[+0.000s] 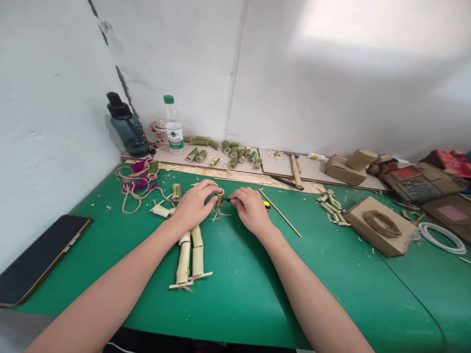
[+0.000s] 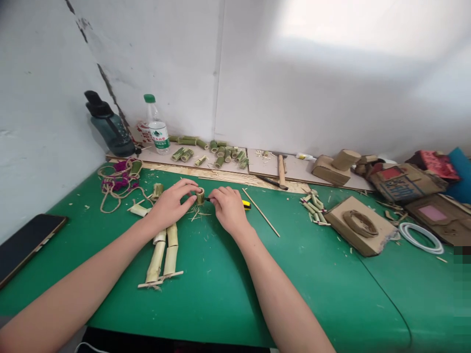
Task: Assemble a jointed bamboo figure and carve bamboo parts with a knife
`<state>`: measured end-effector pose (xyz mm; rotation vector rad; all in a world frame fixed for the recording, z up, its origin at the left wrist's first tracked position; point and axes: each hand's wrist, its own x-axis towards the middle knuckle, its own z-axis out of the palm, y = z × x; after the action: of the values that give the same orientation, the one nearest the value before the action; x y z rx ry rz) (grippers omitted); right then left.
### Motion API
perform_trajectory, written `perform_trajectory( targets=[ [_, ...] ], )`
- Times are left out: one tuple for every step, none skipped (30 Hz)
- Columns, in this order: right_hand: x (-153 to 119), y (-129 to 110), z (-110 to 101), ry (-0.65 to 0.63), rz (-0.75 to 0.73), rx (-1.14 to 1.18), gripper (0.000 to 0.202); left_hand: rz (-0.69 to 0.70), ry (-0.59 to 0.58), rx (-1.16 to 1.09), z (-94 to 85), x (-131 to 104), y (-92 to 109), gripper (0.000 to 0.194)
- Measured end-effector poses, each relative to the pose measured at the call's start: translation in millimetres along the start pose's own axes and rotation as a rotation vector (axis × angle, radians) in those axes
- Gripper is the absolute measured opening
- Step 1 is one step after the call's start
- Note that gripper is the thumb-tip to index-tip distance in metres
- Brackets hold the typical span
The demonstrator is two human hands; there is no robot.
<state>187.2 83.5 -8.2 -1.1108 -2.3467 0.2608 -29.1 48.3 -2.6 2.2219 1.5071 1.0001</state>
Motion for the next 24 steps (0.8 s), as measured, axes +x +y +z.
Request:
perform_trajectory(
  targets=[
    [-0.1,0.0,0.2,0.007,0.0,0.007,0.017,-0.01,0.003,0.0,-0.9,-0.1,1.3,0.024],
    [-0.3,0.2,0.2,0.016,0.001,0.014,0.017,-0.023,0.007,-0.001,-1.6,-0.2,2.5,0.023],
    [-0.6,0.5,0.1,0.027,0.0,0.021,0.016,-0.038,0.013,-0.002,-2.1,-0.2,3.3,0.023],
    [-0.9,0.9,0.0,0.041,0.0,0.028,0.016,-0.051,0.019,-0.002,-2.2,-0.2,3.7,0.021],
    [-1.3,1.3,-0.1,0.055,-0.002,0.036,0.015,-0.062,0.026,-0.001,-2.0,-0.2,3.6,0.02],
    [-1.7,1.7,-0.1,0.071,-0.002,0.043,0.015,-0.071,0.032,0.0,-1.5,-0.1,3.0,0.018],
    [-2.0,2.1,-0.1,0.086,-0.004,0.05,0.015,-0.076,0.037,0.002,-0.9,-0.1,2.2,0.016],
    [-2.4,2.2,0.0,0.101,-0.006,0.056,0.015,-0.079,0.041,0.005,-0.2,0.0,1.2,0.015],
    [-2.7,2.1,0.1,0.113,-0.009,0.061,0.015,-0.079,0.043,0.008,0.3,0.0,0.4,0.014],
    [-2.8,1.8,0.3,0.123,-0.012,0.064,0.016,-0.077,0.045,0.011,0.6,0.1,-0.3,0.013],
    [-2.9,1.3,0.6,0.129,-0.015,0.066,0.016,-0.073,0.047,0.013,0.7,0.1,-0.8,0.012],
    [-3.0,0.7,0.8,0.133,-0.018,0.067,0.016,-0.069,0.048,0.014,0.6,0.1,-0.9,0.011],
    [-2.9,0.0,1.0,0.134,-0.022,0.068,0.016,-0.064,0.048,0.012,0.2,0.0,-0.7,0.01],
    [-2.8,-0.7,1.3,0.136,-0.024,0.07,0.017,-0.058,0.046,0.009,-0.1,0.0,-0.4,0.01],
    [-2.7,-1.2,1.4,0.14,-0.026,0.073,0.017,-0.052,0.045,0.005,-0.5,-0.1,0.1,0.01],
    [-2.7,-1.5,1.6,0.147,-0.03,0.075,0.017,-0.046,0.044,0.002,-0.7,-0.1,0.5,0.01],
    [-2.6,-1.7,1.7,0.155,-0.033,0.077,0.017,-0.041,0.042,0.0,-0.9,-0.1,0.9,0.011],
    [-2.7,-1.6,1.9,0.163,-0.036,0.079,0.016,-0.035,0.041,-0.001,-0.8,-0.1,1.1,0.011],
    [-2.7,-1.3,2.0,0.169,-0.036,0.081,0.016,-0.028,0.039,-0.001,-0.7,0.0,1.2,0.01],
    [-2.9,-0.9,2.2,0.172,-0.035,0.082,0.016,-0.021,0.038,0.001,-0.5,0.1,1.2,0.01],
    [-3.0,-0.6,2.4,0.172,-0.032,0.082,0.016,-0.014,0.036,0.005,-0.4,0.2,1.2,0.009],
    [-3.1,-0.2,2.7,0.169,-0.027,0.081,0.016,-0.007,0.034,0.009,-0.2,0.3,1.1,0.009],
    [-3.1,0.0,3.0,0.166,-0.023,0.08,0.016,0.0,0.031,0.013,-0.2,0.5,1.0,0.009],
    [-3.2,0.1,3.3,0.165,-0.021,0.08,0.017,0.005,0.029,0.017,-0.2,0.6,1.0,0.01]
  ],
)
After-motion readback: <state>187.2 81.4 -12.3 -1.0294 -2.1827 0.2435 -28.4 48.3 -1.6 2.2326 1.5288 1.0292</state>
